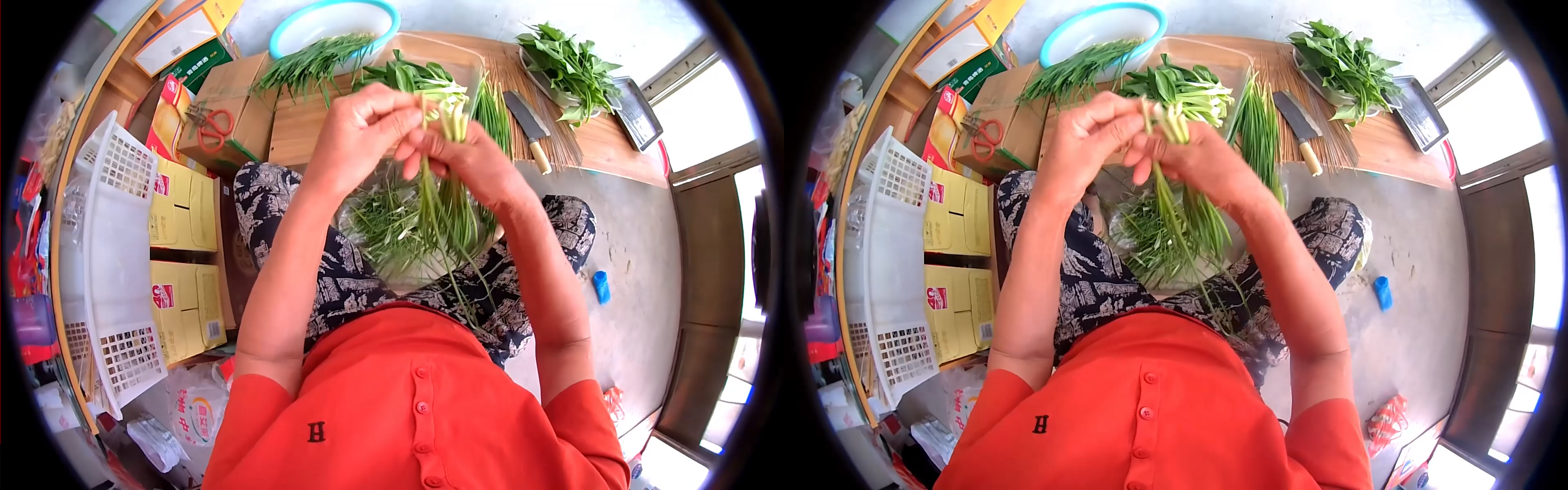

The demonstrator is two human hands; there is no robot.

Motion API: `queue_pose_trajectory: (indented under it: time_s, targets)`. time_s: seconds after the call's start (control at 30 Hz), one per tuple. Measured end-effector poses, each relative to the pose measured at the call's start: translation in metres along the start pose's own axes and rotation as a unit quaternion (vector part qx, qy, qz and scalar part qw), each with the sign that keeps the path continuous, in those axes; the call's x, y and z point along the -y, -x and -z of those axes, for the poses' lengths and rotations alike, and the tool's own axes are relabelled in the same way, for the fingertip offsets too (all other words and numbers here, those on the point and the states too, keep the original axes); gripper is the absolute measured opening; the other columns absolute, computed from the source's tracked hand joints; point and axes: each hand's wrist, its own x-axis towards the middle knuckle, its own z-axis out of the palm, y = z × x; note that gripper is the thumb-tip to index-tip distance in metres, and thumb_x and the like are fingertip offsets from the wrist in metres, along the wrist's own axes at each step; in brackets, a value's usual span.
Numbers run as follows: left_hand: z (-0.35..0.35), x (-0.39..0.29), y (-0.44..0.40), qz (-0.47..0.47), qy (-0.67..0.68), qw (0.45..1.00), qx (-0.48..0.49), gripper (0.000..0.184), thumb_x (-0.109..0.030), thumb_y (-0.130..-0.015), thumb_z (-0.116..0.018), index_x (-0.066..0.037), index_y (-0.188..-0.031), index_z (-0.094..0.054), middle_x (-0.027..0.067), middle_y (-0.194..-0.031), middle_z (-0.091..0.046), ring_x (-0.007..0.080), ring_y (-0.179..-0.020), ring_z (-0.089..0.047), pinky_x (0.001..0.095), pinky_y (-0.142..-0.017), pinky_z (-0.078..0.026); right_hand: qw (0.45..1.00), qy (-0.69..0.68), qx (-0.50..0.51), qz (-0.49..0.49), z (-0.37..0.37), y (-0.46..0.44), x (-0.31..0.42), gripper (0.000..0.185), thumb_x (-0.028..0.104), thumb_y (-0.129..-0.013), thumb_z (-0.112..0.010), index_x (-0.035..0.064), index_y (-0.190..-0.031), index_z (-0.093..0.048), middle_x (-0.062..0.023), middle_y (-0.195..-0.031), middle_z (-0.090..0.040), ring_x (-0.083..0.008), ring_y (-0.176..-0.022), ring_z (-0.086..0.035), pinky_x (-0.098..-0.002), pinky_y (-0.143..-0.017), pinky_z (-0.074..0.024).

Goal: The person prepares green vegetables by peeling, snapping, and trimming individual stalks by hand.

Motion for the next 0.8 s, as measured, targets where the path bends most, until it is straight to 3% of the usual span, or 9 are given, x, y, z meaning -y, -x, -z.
queue_pose_trajectory:
  time_s: [0.03,0.1,0.13,0.2,0.3,0.43,0.57,0.7,0.8]
  targets:
    - [0.001,-0.003,-0.001,-0.05,-0.053,0.997,-0.033,0.024,-0.012,-0.089,-0.06,-0.003,-0.111,-0.064,-0.0026,-0.083,-0.058,0.0031,-0.069,-0.05,0.0185,-0.063,-0.042,0.999,0.022,-0.033,0.008,0.003,0.0,0.009,0.026,0.029,-0.094,-0.052,0.0082,-0.093,-0.066,-0.0011,-0.077,-0.065,-0.0074,-0.064,-0.049,-0.0219,-0.06,-0.0371]
    - [0.005,-0.006,-0.003,-0.034,-0.052,0.995,-0.083,0.024,-0.015,-0.089,-0.06,-0.003,-0.109,-0.064,-0.0018,-0.081,-0.06,0.0039,-0.068,-0.052,0.0181,-0.061,-0.043,0.993,0.07,-0.084,0.048,0.022,-0.001,0.021,0.031,0.029,-0.096,-0.045,0.008,-0.091,-0.067,-0.0039,-0.084,-0.068,-0.014,-0.079,-0.057,-0.028,-0.078,-0.0423]
    - [0.012,-0.005,-0.004,-0.033,-0.059,0.993,-0.099,0.022,-0.015,-0.088,-0.062,-0.004,-0.107,-0.065,-0.0001,-0.081,-0.062,0.0047,-0.066,-0.053,0.0183,-0.06,-0.046,0.993,0.004,-0.067,0.101,0.036,-0.005,0.022,0.029,0.026,-0.096,-0.044,0.0041,-0.092,-0.063,-0.0069,-0.092,-0.067,-0.0154,-0.088,-0.06,-0.0261,-0.078,-0.0453]
    - [0.02,-0.001,0.0,-0.034,-0.02,0.993,-0.113,0.019,-0.016,-0.088,-0.062,-0.004,-0.101,-0.067,-0.0019,-0.078,-0.061,0.0031,-0.065,-0.051,0.0169,-0.056,-0.041,0.974,-0.163,-0.09,0.133,0.057,-0.009,0.023,0.028,0.025,-0.097,-0.044,0.0021,-0.101,-0.06,-0.0104,-0.098,-0.066,-0.0249,-0.102,-0.059,-0.0339,-0.091,-0.0455]
    - [0.026,-0.001,0.006,-0.008,-0.015,0.993,-0.118,0.02,-0.014,-0.091,-0.056,-0.001,-0.104,-0.065,-0.001,-0.082,-0.06,0.004,-0.068,-0.05,0.0184,-0.061,-0.04,0.928,-0.315,-0.034,0.194,0.075,-0.008,0.02,0.03,0.021,-0.096,-0.044,-0.0027,-0.111,-0.054,-0.0182,-0.107,-0.063,-0.0328,-0.108,-0.057,-0.0425,-0.097,-0.0443]
    - [0.026,0.003,0.011,0.002,-0.017,0.991,-0.131,0.018,-0.016,-0.091,-0.057,-0.001,-0.097,-0.066,-0.0008,-0.08,-0.06,0.0047,-0.067,-0.051,0.0189,-0.06,-0.041,0.883,-0.419,-0.082,0.196,0.073,-0.007,0.011,0.026,0.018,-0.094,-0.049,-0.0016,-0.111,-0.053,-0.0187,-0.113,-0.06,-0.0338,-0.112,-0.054,-0.0466,-0.1,-0.0423]
    - [0.006,0.004,0.006,-0.008,-0.042,0.991,-0.123,0.016,-0.016,-0.089,-0.061,-0.002,-0.084,-0.066,-0.0001,-0.076,-0.064,0.0026,-0.063,-0.051,0.0177,-0.056,-0.042,0.871,-0.449,-0.087,0.179,0.063,-0.008,0.006,0.028,0.022,-0.092,-0.055,0.0,-0.108,-0.056,-0.0176,-0.115,-0.059,-0.0341,-0.116,-0.052,-0.0467,-0.101,-0.0412]
    - [-0.012,0.011,-0.005,-0.011,-0.039,0.996,-0.084,0.016,-0.017,-0.088,-0.063,-0.002,-0.088,-0.066,-0.0002,-0.077,-0.064,0.0043,-0.067,-0.054,0.019,-0.061,-0.045,0.87,-0.459,-0.072,0.164,0.055,-0.008,0.003,0.027,0.022,-0.093,-0.053,-0.0006,-0.106,-0.056,-0.0182,-0.117,-0.058,-0.0338,-0.118,-0.05,-0.0453,-0.102,-0.0412]
    - [-0.03,0.014,-0.012,-0.02,-0.061,0.997,-0.033,0.02,-0.018,-0.087,-0.064,-0.001,-0.098,-0.064,0.0045,-0.089,-0.065,0.0097,-0.08,-0.059,0.0226,-0.074,-0.049,0.88,-0.439,-0.093,0.155,0.048,-0.007,0.005,0.031,0.026,-0.095,-0.049,0.0,-0.11,-0.054,-0.0184,-0.119,-0.058,-0.0337,-0.118,-0.051,-0.0459,-0.101,-0.0416]
